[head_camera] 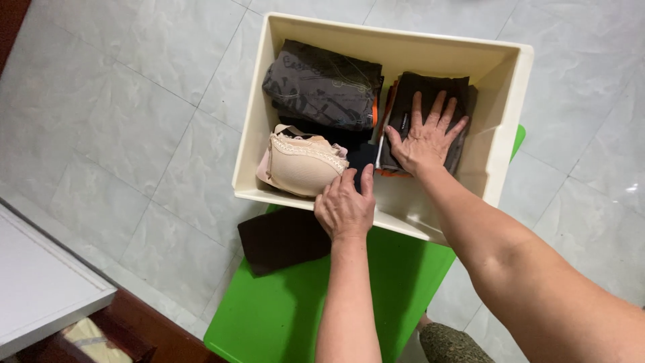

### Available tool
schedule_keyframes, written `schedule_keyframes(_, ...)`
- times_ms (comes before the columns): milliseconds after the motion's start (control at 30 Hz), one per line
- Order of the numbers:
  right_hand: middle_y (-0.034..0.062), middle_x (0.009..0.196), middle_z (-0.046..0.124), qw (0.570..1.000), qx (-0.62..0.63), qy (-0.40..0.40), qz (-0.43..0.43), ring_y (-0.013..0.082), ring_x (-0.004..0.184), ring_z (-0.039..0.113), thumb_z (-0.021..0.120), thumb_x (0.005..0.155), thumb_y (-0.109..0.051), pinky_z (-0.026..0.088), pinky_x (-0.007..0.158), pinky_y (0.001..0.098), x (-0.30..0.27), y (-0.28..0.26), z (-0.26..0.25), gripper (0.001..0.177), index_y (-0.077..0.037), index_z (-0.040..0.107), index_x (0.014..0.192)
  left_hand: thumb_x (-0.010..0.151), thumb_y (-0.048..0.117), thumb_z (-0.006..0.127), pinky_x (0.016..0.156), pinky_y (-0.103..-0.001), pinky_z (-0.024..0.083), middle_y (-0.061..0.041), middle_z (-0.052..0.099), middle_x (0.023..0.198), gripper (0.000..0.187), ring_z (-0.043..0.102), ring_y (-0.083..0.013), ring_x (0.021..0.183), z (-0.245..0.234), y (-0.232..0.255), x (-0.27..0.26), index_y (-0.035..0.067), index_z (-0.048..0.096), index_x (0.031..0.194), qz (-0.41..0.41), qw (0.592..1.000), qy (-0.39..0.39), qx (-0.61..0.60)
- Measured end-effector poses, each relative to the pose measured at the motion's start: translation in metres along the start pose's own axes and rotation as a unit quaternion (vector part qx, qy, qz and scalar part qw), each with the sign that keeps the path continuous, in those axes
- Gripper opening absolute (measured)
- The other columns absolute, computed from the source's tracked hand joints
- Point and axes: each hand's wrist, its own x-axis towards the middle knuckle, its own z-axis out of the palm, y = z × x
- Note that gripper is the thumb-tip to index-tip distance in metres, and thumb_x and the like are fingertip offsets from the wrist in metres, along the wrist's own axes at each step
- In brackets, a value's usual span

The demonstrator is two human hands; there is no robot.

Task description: Folding several shirts on a table and placing them into a plastic bin.

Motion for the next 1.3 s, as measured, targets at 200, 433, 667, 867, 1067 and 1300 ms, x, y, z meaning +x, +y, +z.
schedule_keyframes(200, 0.0271, 0.161, 0.011, 0.997, -0.011, -0.073, 0.002, 0.0471, 0.148, -0.004, 0.048, 0.085, -0.069, -0.005, 0.108, 0.0743, 0.011, 0.001, -0.016, 0.092, -0.022, 0.021, 0.159, 0.090, 0.072, 0.042, 0.075, -0.044, 0.051, -0.002, 0.072, 0.079, 0.055, 0.071, -0.0269, 0.077, 0.008, 0.005, 0.001, 0.025, 0.071, 0.094, -0.020, 0.999, 0.011, -0.028)
schedule_keyframes(433, 0.0204, 0.121, 0.059, 0.940, 0.284, 0.030, -0.187, 0.0445, 0.114, 0.056, 0.062, 0.100, -0.027, 0.043, 0.095, 0.0565, -0.114, -0.058, -0.121, 0.050, -0.020, 0.044, 0.146, 0.095, 0.055, 0.045, 0.066, -0.038, 0.054, 0.002, 0.069, 0.071, 0.034, 0.072, -0.0215, 0.073, 0.027, -0.002, -0.003, 0.028, 0.066, 0.098, 0.012, 0.992, 0.123, -0.027)
schedule_keyframes(667, 0.0229, 0.099, 0.070, 0.950, 0.238, -0.118, -0.163, 0.0520, 0.093, 0.064, 0.024, 0.104, -0.054, 0.045, 0.088, 0.0623, -0.163, -0.066, -0.128, 0.047, -0.041, 0.037, 0.148, 0.104, 0.030, 0.049, 0.090, -0.040, 0.058, -0.003, 0.074, 0.096, 0.035, 0.072, -0.0212, 0.091, 0.010, -0.013, -0.011, 0.032, 0.049, 0.138, 0.090, 0.969, 0.056, -0.223)
schedule_keyframes(867, 0.0160, 0.108, 0.073, 0.942, 0.031, -0.255, -0.217, 0.0429, 0.103, 0.068, 0.047, 0.089, -0.072, 0.049, 0.091, 0.0548, -0.158, -0.086, -0.142, 0.063, -0.029, 0.054, 0.135, 0.092, 0.004, 0.057, 0.103, -0.045, 0.046, -0.015, 0.052, 0.137, 0.048, 0.052, -0.0328, 0.127, -0.029, -0.063, -0.075, 0.010, 0.047, 0.140, -0.244, 0.812, 0.346, -0.401)
schedule_keyframes(1067, 0.0017, 0.086, 0.075, 0.949, -0.079, -0.258, -0.160, 0.0320, 0.093, 0.072, 0.061, 0.085, -0.064, 0.053, 0.085, 0.0442, -0.136, -0.080, -0.105, 0.030, -0.045, 0.067, 0.108, 0.085, 0.045, 0.079, 0.112, -0.052, 0.036, -0.023, 0.014, 0.156, 0.101, 0.036, -0.0454, 0.138, 0.095, -0.182, -0.143, 0.013, 0.014, 0.155, -0.659, 0.505, 0.138, -0.540)
schedule_keyframes(1300, 0.0064, 0.089, 0.074, 0.958, -0.085, -0.247, -0.121, 0.0353, 0.098, 0.070, 0.065, 0.085, -0.049, 0.053, 0.090, 0.0479, -0.144, -0.087, -0.117, 0.022, -0.043, 0.068, 0.106, 0.078, 0.029, 0.086, 0.117, -0.055, 0.021, -0.028, 0.019, 0.154, 0.105, 0.024, -0.0421, 0.146, 0.082, -0.194, -0.101, 0.001, 0.015, 0.151, -0.648, 0.472, 0.222, -0.555)
